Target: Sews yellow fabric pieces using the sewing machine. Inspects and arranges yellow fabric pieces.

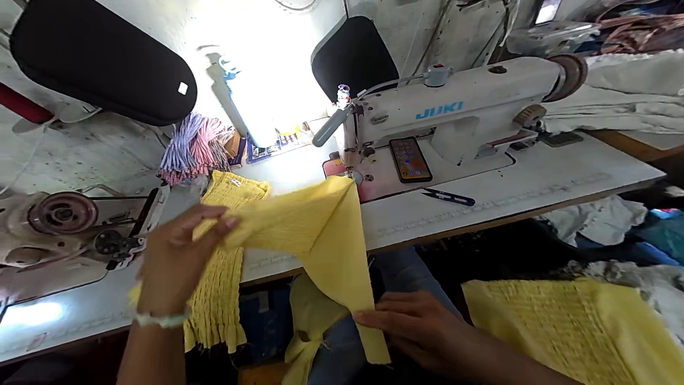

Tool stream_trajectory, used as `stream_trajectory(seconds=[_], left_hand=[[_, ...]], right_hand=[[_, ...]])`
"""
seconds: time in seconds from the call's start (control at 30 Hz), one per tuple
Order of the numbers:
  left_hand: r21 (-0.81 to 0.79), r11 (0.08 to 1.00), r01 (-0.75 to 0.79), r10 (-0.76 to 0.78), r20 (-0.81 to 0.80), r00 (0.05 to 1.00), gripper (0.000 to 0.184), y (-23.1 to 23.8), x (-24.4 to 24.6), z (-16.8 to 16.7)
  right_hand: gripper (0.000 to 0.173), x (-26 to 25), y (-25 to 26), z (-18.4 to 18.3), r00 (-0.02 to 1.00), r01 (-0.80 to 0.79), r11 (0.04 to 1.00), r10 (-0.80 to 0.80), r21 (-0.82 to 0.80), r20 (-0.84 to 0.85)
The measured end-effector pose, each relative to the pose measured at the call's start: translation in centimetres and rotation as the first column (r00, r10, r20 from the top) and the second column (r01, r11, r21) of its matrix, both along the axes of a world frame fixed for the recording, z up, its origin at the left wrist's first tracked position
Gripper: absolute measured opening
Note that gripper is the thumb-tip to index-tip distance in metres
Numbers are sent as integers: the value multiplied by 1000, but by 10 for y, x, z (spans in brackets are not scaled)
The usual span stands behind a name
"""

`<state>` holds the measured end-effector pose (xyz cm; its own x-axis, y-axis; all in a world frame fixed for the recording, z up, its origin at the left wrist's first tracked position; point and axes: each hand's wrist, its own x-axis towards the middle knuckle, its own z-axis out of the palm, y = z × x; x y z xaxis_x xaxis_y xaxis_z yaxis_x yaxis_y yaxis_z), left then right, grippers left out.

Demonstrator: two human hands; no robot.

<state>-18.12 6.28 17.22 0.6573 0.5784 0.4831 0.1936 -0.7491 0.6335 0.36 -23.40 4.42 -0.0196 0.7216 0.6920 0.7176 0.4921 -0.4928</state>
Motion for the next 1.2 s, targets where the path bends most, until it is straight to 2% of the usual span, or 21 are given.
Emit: stream_trajectory(seconds=[0.07, 0.13, 0.3, 0.4, 0.63, 0.87, 1.1, 1.2], left_hand=[[27, 996, 81, -83, 81, 993, 18, -39, -8, -15], [8, 992, 123, -123, 165, 979, 14, -72, -9, -33], [-185, 976, 119, -51, 338, 940, 7, -120, -2, -68], [-208, 971, 122, -39, 361, 932, 7, -130, 2, -71], [-43, 992, 120, -99, 337, 936, 11, -136, 6, -66], [120, 992, 28, -63, 300, 952, 13, -146, 7, -63], [256, 967, -12, -54, 247, 967, 17, -152, 7, -59], [275, 961, -36, -36, 254, 967, 21, -157, 7, -59]], right_hand=[[19, -4, 15, 12, 994, 9, 997, -17, 76, 104], [13, -9, 29, 22, 990, 33, 987, -55, 160, 132], [8, -19, 53, 43, 980, 157, 960, -181, 233, 84], [9, -22, 58, 51, 981, 176, 951, -191, 254, 36], [13, -23, 59, 66, 966, 248, 941, -257, 229, 9], [12, -25, 54, 70, 941, 322, 916, -338, 239, 27], [15, -22, 54, 73, 941, 313, 909, -337, 275, 44], [16, -17, 56, 74, 959, 247, 933, -274, 264, 71]])
